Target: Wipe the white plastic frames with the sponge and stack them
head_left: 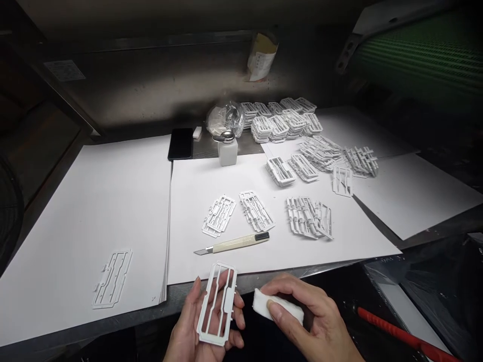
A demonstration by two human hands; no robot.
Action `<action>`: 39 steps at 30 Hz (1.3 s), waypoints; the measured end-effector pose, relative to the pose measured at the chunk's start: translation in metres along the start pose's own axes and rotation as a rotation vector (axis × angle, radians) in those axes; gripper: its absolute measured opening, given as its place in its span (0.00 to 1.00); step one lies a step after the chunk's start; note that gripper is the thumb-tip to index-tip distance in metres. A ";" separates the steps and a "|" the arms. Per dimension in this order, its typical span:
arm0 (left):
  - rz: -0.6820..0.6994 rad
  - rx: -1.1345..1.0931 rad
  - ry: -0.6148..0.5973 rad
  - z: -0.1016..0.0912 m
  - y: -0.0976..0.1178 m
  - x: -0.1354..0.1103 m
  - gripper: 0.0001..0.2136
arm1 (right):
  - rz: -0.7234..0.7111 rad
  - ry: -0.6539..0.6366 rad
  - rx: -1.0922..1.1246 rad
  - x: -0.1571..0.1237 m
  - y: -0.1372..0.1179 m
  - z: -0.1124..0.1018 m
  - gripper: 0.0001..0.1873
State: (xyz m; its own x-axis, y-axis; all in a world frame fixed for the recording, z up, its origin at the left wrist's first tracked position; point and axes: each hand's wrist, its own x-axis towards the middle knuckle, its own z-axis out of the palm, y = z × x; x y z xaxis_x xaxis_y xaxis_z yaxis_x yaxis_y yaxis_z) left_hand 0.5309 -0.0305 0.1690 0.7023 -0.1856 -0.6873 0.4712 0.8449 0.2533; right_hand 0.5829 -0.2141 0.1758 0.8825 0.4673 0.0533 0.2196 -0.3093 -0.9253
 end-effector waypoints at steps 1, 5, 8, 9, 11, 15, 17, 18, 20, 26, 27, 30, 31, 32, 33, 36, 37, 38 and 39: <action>0.005 0.014 0.002 0.000 0.000 0.001 0.25 | 0.004 0.007 0.003 0.000 0.000 0.000 0.06; 0.023 0.037 0.051 -0.002 -0.001 0.002 0.24 | 0.035 0.040 0.018 -0.002 0.002 0.002 0.06; 0.038 0.048 0.126 -0.002 -0.003 0.001 0.19 | 0.027 0.052 0.032 -0.001 0.002 0.003 0.06; 0.045 0.056 0.142 -0.001 -0.004 0.000 0.18 | 0.013 0.049 0.032 -0.001 0.001 0.004 0.07; 0.066 0.076 0.161 0.001 -0.006 -0.002 0.16 | -0.029 0.041 0.029 0.002 -0.003 0.006 0.08; 0.071 0.074 0.271 -0.002 -0.012 -0.005 0.12 | -0.210 0.020 0.061 0.009 -0.014 0.020 0.13; 0.114 0.068 0.330 -0.008 -0.017 -0.006 0.09 | -0.349 -0.004 0.075 0.013 -0.017 0.030 0.15; 0.137 0.064 0.345 -0.010 -0.019 -0.007 0.10 | -0.417 -0.011 0.061 0.015 -0.018 0.033 0.16; 0.145 0.030 0.345 -0.013 -0.022 -0.007 0.11 | -0.513 -0.008 -0.010 0.017 -0.017 0.038 0.15; 0.044 -0.115 0.247 0.004 -0.020 -0.005 0.05 | -0.471 0.087 -0.135 0.018 -0.016 0.028 0.17; 0.022 -0.103 0.240 0.008 -0.019 -0.005 0.06 | -0.466 0.073 -0.119 0.018 -0.018 0.027 0.16; -0.037 -0.091 0.247 0.016 -0.015 -0.006 0.12 | -0.449 0.029 -0.057 0.019 -0.020 0.027 0.16; -0.043 -0.087 0.247 0.018 -0.014 -0.007 0.13 | -0.433 0.026 -0.040 0.020 -0.020 0.027 0.15; -0.045 -0.075 0.237 0.019 -0.013 -0.008 0.14 | -0.414 0.024 -0.029 0.020 -0.019 0.028 0.15; -0.047 -0.056 0.222 0.020 -0.013 -0.009 0.15 | -0.391 0.022 -0.024 0.020 -0.019 0.029 0.14; -0.052 0.003 0.173 0.020 -0.012 -0.009 0.16 | -0.358 0.036 -0.023 0.019 -0.017 0.029 0.14; -0.057 0.017 0.156 0.019 -0.013 -0.009 0.17 | -0.354 0.053 -0.027 0.018 -0.017 0.029 0.14; -0.059 0.027 0.140 0.018 -0.014 -0.009 0.17 | -0.351 0.078 -0.032 0.017 -0.017 0.028 0.14; -0.059 0.025 0.130 0.016 -0.014 -0.008 0.17 | -0.344 0.099 -0.039 0.016 -0.017 0.028 0.14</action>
State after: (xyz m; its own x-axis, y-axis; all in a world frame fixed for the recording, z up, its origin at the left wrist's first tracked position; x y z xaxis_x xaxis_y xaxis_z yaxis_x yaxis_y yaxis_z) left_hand 0.5271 -0.0494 0.1821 0.5988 -0.1669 -0.7833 0.5241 0.8212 0.2257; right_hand 0.5822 -0.1781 0.1817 0.7894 0.4679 0.3973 0.5253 -0.1800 -0.8317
